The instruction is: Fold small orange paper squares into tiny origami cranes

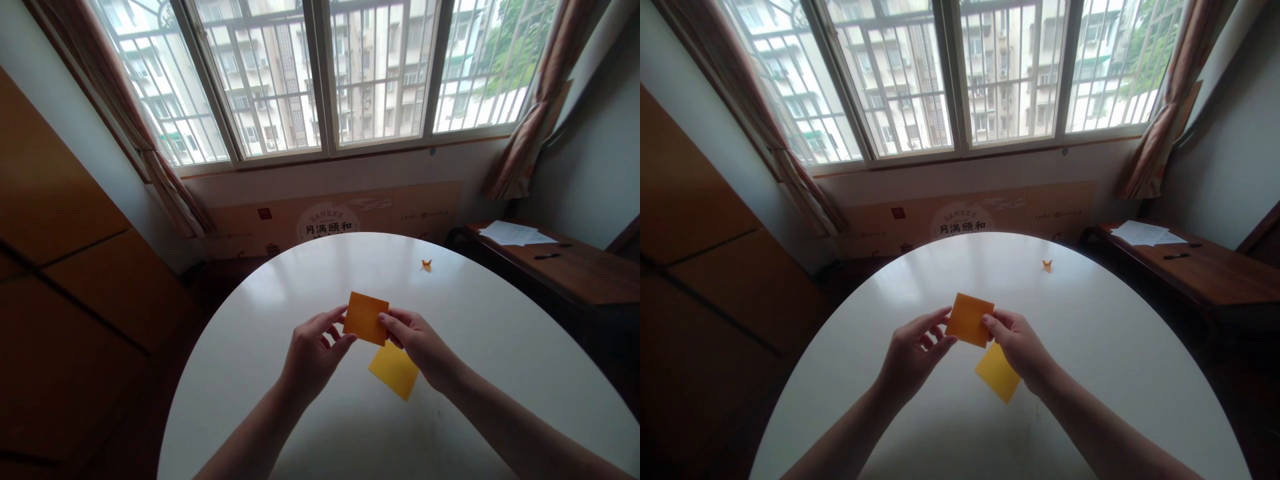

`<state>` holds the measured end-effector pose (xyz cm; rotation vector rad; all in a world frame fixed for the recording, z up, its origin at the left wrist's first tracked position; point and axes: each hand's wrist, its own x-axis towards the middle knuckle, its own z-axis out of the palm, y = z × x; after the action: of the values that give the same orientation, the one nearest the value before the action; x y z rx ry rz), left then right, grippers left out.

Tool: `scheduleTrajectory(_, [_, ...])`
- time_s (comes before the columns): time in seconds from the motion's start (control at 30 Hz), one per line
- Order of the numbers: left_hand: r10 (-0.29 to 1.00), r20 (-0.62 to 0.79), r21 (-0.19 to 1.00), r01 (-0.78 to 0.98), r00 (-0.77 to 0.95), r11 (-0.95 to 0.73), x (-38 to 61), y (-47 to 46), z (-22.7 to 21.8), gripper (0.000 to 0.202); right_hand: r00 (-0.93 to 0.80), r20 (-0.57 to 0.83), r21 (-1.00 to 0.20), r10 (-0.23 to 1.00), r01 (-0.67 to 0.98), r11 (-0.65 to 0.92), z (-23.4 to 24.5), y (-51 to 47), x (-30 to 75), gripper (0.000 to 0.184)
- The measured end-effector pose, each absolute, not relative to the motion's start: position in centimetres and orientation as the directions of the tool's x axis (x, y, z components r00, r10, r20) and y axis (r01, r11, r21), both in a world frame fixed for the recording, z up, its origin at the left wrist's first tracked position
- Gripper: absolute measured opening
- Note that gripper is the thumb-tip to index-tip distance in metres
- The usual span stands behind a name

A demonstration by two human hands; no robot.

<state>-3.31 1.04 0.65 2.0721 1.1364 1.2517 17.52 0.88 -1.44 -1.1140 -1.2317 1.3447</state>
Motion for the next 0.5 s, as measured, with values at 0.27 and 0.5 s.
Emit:
scheduleTrajectory(0.27, [0.789, 0.557, 0.693, 0.378, 0.260, -0.614, -3.29, 1.13, 0.63, 0.043, -0.095, -0.005, -0.996, 0.995, -0.092, -0.014, -1.00, 0.75, 17.31, 0.039])
scheduleTrajectory(0.5, [0.777, 0.571, 0.677, 0.383, 0.265, -0.628, -3.31, 1.10, 0.56, 0.038, -0.100, -0.001, -0.996, 0.995, -0.092, -0.010, -0.79, 0.57, 17.39, 0.041])
